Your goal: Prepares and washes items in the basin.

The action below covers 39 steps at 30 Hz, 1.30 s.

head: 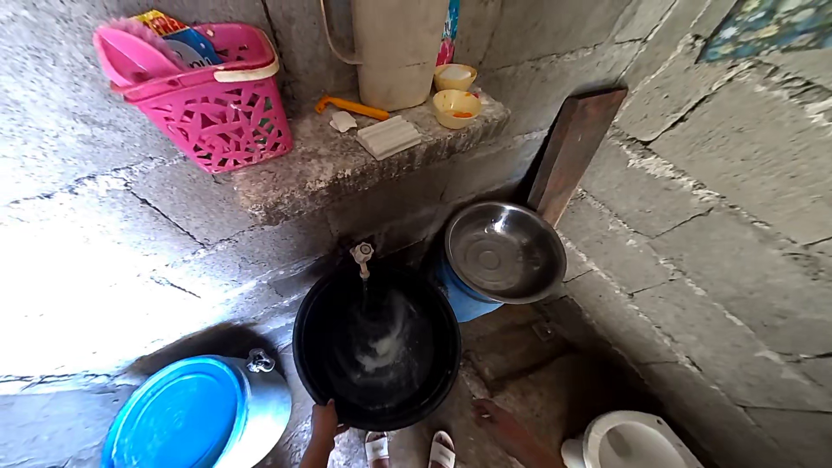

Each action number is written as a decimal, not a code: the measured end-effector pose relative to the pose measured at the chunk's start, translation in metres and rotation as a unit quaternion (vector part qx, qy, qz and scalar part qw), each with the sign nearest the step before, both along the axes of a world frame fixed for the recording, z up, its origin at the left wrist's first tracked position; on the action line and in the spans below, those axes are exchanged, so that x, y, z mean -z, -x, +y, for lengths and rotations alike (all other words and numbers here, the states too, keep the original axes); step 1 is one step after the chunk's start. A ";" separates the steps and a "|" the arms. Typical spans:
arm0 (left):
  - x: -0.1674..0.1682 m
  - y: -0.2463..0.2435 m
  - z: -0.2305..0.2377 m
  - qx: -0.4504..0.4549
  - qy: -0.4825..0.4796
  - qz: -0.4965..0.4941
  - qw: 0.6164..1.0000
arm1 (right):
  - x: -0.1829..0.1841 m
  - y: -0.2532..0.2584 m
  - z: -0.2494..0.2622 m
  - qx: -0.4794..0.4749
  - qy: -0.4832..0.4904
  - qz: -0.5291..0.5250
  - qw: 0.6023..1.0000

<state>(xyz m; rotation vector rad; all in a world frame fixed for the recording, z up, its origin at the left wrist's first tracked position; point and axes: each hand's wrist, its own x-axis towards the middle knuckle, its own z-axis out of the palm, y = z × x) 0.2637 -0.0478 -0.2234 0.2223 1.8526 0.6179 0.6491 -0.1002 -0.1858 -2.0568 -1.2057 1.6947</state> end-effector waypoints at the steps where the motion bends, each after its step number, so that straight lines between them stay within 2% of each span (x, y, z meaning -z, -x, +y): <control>1: -0.003 0.000 0.000 -0.003 -0.002 -0.003 1.000 | -0.001 0.003 0.001 -0.002 0.005 0.003 1.000; 5: -0.009 0.002 0.000 -0.006 -0.015 -0.005 1.000 | 0.002 0.010 0.004 -0.020 0.008 0.007 1.000; 10: -0.002 0.003 -0.001 -0.003 -0.017 -0.001 1.000 | 0.004 0.009 0.002 -0.013 0.014 0.002 1.000; 16: 0.026 0.003 0.000 0.008 0.011 0.021 1.000 | 0.000 0.003 -0.010 0.002 0.018 -0.007 1.000; 25: 0.064 -0.013 0.029 0.050 0.020 0.038 0.998 | -0.007 0.000 -0.036 0.034 0.024 -0.026 0.999; 31: 0.052 -0.007 0.035 0.011 0.002 -0.051 0.999 | -0.004 -0.004 -0.062 0.090 0.023 -0.023 0.995; 34: 0.047 0.002 0.037 0.053 0.010 -0.061 0.997 | -0.004 -0.003 -0.074 0.112 0.026 -0.027 0.993; 38: 0.046 0.008 0.042 0.144 0.023 -0.022 0.989 | -0.008 -0.001 -0.087 0.138 0.015 -0.036 0.990; 39: 0.037 0.007 0.043 0.168 0.029 -0.010 0.985 | -0.008 -0.001 -0.091 0.145 0.011 -0.036 0.989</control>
